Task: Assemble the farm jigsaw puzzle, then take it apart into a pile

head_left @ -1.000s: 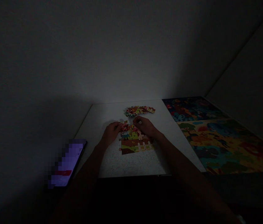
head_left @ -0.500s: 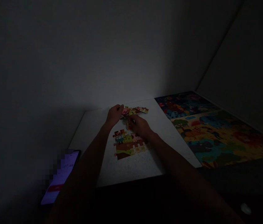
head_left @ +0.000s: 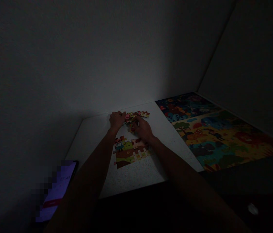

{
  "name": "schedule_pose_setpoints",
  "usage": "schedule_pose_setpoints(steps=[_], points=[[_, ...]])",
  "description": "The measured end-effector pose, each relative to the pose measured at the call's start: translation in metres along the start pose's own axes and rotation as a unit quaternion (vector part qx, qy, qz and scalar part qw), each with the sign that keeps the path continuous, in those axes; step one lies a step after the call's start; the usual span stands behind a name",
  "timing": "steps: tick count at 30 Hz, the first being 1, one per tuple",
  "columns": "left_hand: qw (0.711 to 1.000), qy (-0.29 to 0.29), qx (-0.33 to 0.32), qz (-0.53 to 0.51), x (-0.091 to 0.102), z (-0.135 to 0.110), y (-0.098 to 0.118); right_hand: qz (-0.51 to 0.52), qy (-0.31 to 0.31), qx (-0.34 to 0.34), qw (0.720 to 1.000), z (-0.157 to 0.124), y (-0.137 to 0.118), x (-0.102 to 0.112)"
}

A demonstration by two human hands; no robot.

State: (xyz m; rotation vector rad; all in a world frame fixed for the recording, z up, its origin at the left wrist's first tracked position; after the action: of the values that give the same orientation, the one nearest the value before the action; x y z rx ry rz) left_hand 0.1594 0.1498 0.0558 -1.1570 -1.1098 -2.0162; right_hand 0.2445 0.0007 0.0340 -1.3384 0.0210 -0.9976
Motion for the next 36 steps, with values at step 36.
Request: schedule_pose_setpoints(steps=[36], points=[[0.985,-0.057,-0.16,0.025,0.015,-0.121,-0.017,0.267,0.016,-0.139,0.953,0.02,0.038,0.002]])
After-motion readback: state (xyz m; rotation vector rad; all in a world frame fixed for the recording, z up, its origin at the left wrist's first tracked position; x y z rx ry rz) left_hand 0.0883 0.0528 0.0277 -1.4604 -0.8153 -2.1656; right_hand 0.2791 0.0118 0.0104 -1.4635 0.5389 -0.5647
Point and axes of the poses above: each hand's wrist, its own z-axis towards the middle knuckle, its own x-axis out of the back of the hand, y = z × x, the point moved 6 cm from there along z, towards the middle knuckle, and after that the axes turned 2 degrees about y, right-handed, at the moved point
